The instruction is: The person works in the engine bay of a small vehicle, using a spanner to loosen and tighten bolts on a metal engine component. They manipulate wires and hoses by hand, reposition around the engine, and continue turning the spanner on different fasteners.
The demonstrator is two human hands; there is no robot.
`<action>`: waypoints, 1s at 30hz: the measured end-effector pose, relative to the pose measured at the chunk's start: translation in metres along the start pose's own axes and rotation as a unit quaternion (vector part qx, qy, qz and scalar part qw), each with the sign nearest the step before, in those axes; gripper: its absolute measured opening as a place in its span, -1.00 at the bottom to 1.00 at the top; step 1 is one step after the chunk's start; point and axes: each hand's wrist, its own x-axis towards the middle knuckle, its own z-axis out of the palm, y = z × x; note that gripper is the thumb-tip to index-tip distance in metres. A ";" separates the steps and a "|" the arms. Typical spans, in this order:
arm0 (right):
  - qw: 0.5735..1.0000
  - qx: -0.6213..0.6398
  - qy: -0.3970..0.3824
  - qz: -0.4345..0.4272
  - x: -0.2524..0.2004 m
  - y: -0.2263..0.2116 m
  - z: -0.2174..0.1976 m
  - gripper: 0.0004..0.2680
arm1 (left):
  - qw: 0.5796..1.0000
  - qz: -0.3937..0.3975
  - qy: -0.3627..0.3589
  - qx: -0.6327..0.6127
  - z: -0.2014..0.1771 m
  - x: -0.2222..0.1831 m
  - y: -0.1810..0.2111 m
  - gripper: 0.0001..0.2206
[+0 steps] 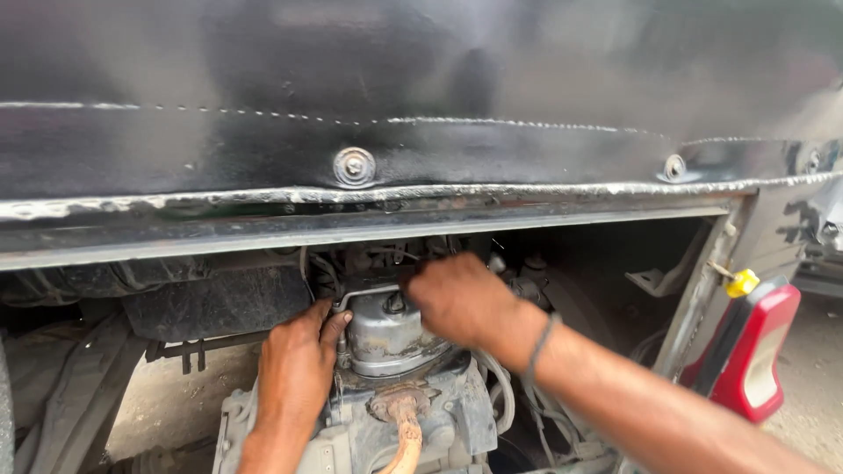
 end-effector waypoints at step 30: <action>0.999 0.011 -0.035 -0.019 0.001 -0.014 -0.010 -0.82 | 0.997 -0.058 -0.053 -0.008 0.008 0.004 -0.011 -0.63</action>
